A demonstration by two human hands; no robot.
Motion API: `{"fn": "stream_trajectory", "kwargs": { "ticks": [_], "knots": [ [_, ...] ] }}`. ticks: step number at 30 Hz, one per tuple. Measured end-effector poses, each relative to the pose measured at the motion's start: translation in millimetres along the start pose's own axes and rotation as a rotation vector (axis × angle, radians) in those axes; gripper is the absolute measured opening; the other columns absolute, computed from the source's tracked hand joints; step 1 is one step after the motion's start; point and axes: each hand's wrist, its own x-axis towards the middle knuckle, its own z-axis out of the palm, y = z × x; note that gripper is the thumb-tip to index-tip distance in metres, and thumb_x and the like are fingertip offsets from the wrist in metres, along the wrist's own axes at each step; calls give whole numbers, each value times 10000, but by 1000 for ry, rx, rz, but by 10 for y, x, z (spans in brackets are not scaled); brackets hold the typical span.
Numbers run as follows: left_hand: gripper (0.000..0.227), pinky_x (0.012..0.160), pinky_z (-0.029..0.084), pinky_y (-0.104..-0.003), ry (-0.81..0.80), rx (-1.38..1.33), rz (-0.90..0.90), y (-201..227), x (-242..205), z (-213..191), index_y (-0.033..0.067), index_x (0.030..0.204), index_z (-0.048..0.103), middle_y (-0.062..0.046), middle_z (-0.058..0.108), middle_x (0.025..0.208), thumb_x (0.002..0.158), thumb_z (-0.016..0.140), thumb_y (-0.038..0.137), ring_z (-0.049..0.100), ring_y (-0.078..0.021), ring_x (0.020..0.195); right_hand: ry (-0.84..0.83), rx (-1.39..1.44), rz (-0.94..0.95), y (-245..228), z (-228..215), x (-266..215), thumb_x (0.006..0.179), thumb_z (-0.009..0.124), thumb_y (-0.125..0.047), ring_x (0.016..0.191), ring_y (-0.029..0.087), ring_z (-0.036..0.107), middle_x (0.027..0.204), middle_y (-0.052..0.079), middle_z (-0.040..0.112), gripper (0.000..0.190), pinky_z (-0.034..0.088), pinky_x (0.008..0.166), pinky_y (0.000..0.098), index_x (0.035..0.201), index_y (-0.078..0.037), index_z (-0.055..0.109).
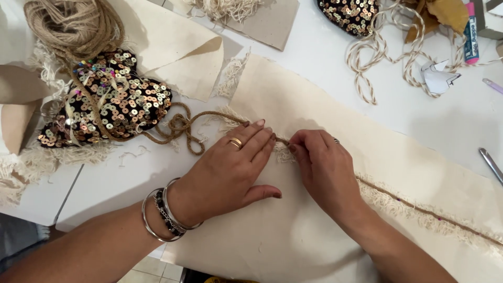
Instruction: Measuring and aligning decorative trim on a piece of fabric using a measuring tape
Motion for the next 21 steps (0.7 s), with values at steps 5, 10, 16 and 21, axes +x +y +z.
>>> {"fn": "stream_trajectory", "kwargs": {
  "ticks": [5,10,16,21],
  "knots": [
    [818,1155,410,-475,-12,-60,-14,-1,11,4,-81,1338,592,-214,578,1381,930,645,626,525,-380,1340,50,-17,-23,24,74,-26,1022,603,-147,767,278,636,948,58,669,55,506,654,425,1055,-111,629],
    [788,1151,415,-470,-18,-92,-21,-12,14,-9,-68,1351,588,-204,582,1380,940,648,601,534,-376,1330,104,9,-71,4,99,-23,1017,604,-101,773,261,627,934,44,666,44,496,627,417,1047,-112,634],
    [724,1150,426,-471,-36,-109,25,-63,29,-86,-69,1324,578,-233,590,1350,954,655,548,559,-390,1299,68,19,-91,28,37,-29,1012,612,-129,834,239,654,965,20,685,61,523,669,406,1065,-120,641],
    [746,1147,433,-483,-6,-28,54,-78,11,-41,-75,1313,603,-238,595,1371,948,660,573,552,-387,1309,-32,1,-51,-65,-165,45,984,671,-203,794,240,677,921,11,715,74,540,678,409,1016,-138,685]
  ]
}}
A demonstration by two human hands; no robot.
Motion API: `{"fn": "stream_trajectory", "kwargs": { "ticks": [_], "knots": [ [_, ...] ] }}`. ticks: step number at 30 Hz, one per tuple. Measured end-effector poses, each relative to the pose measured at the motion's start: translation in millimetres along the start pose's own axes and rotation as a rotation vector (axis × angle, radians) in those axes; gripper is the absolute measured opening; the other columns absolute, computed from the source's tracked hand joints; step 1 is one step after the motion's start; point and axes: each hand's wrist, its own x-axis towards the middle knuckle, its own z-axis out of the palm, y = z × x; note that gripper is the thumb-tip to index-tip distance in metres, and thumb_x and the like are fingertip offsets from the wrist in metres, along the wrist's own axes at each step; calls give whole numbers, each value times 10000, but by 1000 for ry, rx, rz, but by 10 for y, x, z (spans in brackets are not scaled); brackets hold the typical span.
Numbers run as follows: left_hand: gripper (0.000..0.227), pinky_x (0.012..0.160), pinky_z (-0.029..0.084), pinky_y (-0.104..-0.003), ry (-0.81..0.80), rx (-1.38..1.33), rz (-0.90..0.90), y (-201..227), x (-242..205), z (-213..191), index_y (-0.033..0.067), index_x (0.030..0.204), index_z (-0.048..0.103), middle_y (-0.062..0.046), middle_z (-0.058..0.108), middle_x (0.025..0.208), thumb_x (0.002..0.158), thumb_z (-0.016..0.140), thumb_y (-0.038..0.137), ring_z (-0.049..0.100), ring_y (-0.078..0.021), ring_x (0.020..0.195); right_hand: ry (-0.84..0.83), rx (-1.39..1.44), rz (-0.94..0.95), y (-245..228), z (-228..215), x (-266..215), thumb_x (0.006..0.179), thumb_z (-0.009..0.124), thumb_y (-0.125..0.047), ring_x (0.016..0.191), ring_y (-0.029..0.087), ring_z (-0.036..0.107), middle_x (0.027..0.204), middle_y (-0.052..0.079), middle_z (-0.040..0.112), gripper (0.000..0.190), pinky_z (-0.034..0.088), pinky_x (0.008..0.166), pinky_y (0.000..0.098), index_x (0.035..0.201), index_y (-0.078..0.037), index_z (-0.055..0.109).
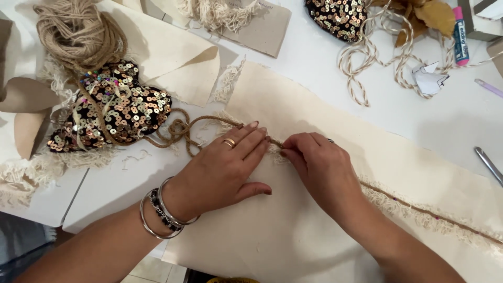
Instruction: Measuring and aligning decorative trim on a piece of fabric using a measuring tape
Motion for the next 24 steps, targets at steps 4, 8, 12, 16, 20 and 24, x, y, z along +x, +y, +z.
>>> {"fn": "stream_trajectory", "kwargs": {
  "ticks": [4,8,12,16,20,24],
  "knots": [
    [831,1158,430,-481,-12,52,6,-4,-8,24,-86,1361,577,-234,570,1396,925,663,616,509,-391,1353,-44,-66,11,-3,19,37,977,685,-186,676,287,642,886,38,683,54,536,599,440,990,-135,674],
    [819,1155,432,-473,21,61,-13,10,-14,28,-87,1337,591,-221,585,1356,925,666,618,520,-381,1345,-30,-79,30,39,95,13,990,655,-179,724,293,639,891,37,661,53,525,630,450,985,-127,647],
    [841,1159,427,-473,26,53,-18,25,-27,36,-97,1315,604,-240,607,1319,900,681,630,533,-385,1324,4,-48,38,56,107,-34,998,637,-191,787,278,654,936,37,696,71,517,650,432,1026,-126,630],
    [802,1126,442,-478,51,-2,-7,49,-18,49,-81,1260,632,-240,628,1297,894,680,631,569,-385,1279,94,-46,-32,93,187,-56,996,639,-140,800,236,652,946,20,704,54,512,625,400,1034,-103,627],
    [809,1126,432,-482,39,-27,-20,31,-17,75,-67,1281,621,-227,634,1292,893,671,642,565,-385,1286,155,-37,-57,89,243,-74,999,642,-113,819,236,647,960,28,697,39,521,681,386,1034,-101,633],
    [779,1127,439,-475,45,-25,-23,31,-22,64,-67,1271,628,-220,640,1287,904,672,618,573,-375,1284,156,-11,-14,61,232,-77,984,676,-156,833,205,679,969,8,723,62,542,702,370,1035,-125,662]
  ]
}}
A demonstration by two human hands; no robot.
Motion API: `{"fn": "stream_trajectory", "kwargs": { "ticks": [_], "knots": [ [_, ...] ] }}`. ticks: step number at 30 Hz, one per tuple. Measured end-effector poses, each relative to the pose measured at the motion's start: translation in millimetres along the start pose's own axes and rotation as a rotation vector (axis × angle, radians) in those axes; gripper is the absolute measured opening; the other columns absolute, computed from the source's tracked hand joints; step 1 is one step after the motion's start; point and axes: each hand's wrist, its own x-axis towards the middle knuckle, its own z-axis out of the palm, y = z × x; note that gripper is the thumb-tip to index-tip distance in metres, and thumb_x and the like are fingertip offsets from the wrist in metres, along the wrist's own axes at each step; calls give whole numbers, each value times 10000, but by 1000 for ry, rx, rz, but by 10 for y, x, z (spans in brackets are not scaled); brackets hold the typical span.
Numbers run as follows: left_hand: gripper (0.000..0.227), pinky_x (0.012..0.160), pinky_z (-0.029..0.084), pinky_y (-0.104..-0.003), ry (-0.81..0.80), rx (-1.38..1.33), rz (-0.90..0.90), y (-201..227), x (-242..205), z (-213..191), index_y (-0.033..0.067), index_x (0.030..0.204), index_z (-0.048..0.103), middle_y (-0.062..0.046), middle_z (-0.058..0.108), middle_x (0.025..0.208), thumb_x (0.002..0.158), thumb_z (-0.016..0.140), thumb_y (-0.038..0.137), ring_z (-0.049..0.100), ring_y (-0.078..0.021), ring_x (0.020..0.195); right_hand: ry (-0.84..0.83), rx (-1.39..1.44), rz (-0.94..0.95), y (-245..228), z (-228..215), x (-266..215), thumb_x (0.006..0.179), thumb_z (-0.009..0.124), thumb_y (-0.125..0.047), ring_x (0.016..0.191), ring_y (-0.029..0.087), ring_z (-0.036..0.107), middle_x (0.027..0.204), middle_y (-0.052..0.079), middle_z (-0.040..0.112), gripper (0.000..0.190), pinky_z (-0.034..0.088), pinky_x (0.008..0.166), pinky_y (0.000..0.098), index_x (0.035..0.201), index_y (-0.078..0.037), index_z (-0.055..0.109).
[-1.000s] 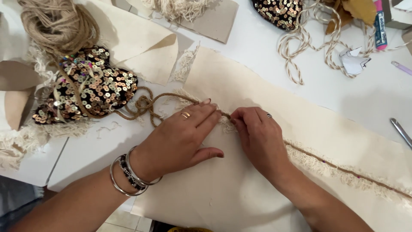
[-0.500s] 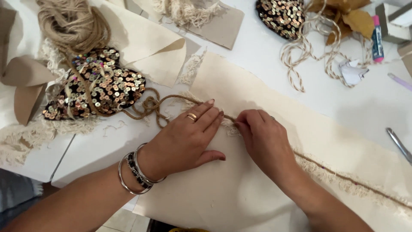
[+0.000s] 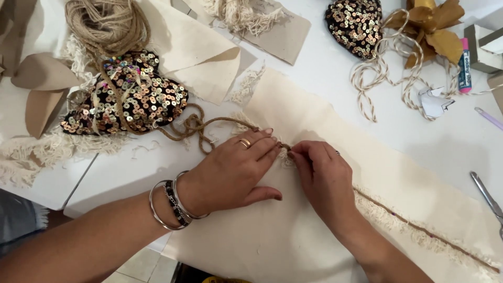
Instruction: Measuring and aligning decorative trim on a piece of fabric using a measuring tape
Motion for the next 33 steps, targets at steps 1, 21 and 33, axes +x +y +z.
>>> {"fn": "stream_trajectory", "kwargs": {
  "ticks": [1,21,33],
  "knots": [
    [772,1125,441,-472,3,0,-1,-1,2,-5,-67,1263,629,-220,641,1283,907,672,617,577,-373,1281,20,25,-12,-9,-14,3,976,696,-145,833,188,686,971,6,731,70,550,704,352,1035,-124,665],
    [626,1088,473,-449,-43,71,61,-158,27,-95,-22,1234,646,-172,653,1281,959,658,541,615,-342,1238,18,127,-90,-54,-201,50,962,718,-116,813,160,681,1005,17,692,141,561,701,297,1101,-117,693],
    [586,1098,475,-449,-40,101,38,-182,10,-118,2,1263,686,-165,668,1329,952,693,499,603,-325,1280,8,-123,-381,110,-156,21,965,750,-141,783,241,617,1110,33,637,401,527,545,378,1354,-188,667]
  ]
}}
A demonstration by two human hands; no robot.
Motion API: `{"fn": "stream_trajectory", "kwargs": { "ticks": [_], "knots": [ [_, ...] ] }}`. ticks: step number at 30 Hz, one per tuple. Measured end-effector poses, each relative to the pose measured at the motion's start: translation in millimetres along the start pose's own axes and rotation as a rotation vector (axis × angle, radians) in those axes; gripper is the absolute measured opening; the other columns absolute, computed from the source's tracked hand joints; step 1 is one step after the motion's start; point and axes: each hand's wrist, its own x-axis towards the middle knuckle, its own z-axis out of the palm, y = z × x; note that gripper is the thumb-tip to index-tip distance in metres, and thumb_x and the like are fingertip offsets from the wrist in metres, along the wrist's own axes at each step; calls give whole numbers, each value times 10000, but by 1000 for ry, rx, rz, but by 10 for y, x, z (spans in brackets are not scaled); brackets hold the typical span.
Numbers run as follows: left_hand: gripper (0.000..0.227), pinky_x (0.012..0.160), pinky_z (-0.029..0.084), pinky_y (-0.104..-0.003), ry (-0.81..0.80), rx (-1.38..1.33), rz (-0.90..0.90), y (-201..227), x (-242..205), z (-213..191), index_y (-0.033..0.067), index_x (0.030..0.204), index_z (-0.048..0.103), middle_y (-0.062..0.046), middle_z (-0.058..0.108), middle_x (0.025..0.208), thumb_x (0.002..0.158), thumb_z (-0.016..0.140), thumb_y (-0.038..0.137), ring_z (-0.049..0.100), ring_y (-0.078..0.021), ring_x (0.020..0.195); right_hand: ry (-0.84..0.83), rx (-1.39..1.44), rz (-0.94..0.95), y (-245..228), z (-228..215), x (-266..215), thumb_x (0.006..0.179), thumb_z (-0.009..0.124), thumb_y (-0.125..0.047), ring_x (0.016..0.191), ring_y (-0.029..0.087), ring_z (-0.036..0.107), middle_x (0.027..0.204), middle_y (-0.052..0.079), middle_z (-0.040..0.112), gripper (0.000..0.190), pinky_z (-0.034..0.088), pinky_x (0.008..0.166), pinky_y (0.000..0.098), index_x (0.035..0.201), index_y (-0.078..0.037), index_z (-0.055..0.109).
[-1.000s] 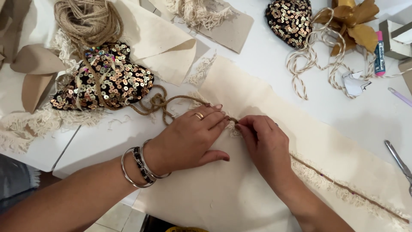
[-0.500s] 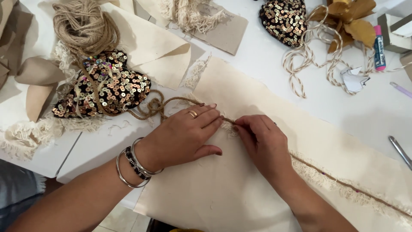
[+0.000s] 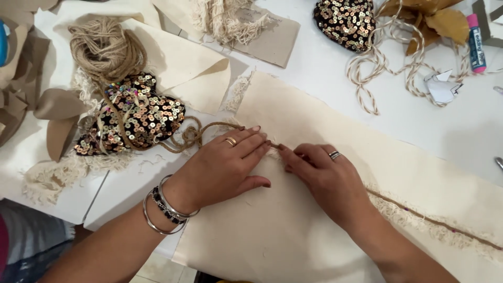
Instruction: Measuring and aligning decorative trim on a piece of fabric using a measuring tape
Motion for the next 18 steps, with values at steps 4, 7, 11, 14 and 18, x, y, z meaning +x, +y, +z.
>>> {"fn": "stream_trajectory", "kwargs": {
  "ticks": [4,7,11,14,18],
  "knots": [
    [552,1086,484,-439,12,-11,4,-12,2,-8,11,1244,702,-155,682,1317,958,693,483,621,-314,1263,3,-68,-75,-28,15,36,977,718,-142,851,275,631,1102,41,636,326,535,594,382,1302,-142,696],
    [523,1088,484,-456,24,-67,13,-37,12,-42,3,1250,684,-167,673,1321,971,693,446,631,-331,1250,80,-117,-101,6,57,9,998,710,-195,790,254,630,1095,39,653,276,529,585,382,1270,-153,708],
    [339,995,560,-446,65,-66,-20,-202,9,-156,23,1227,702,-184,717,1197,976,716,250,690,-367,1162,175,6,29,-60,9,3,937,745,-271,947,267,716,1029,54,708,246,577,720,379,1151,-150,755],
    [181,990,559,-440,82,-86,-91,-395,-48,-214,107,1149,733,-112,721,1189,1010,652,190,694,-360,1147,111,115,100,-81,-23,83,961,714,-215,990,225,719,1051,22,716,240,577,746,330,1195,-203,765],
    [166,923,560,-410,27,0,-147,-583,-168,-149,172,1134,741,-28,722,1110,1013,630,194,701,-275,1091,7,144,77,-143,-17,244,954,694,-122,1005,260,736,1051,78,739,241,577,728,327,1168,-193,779]
  ]
}}
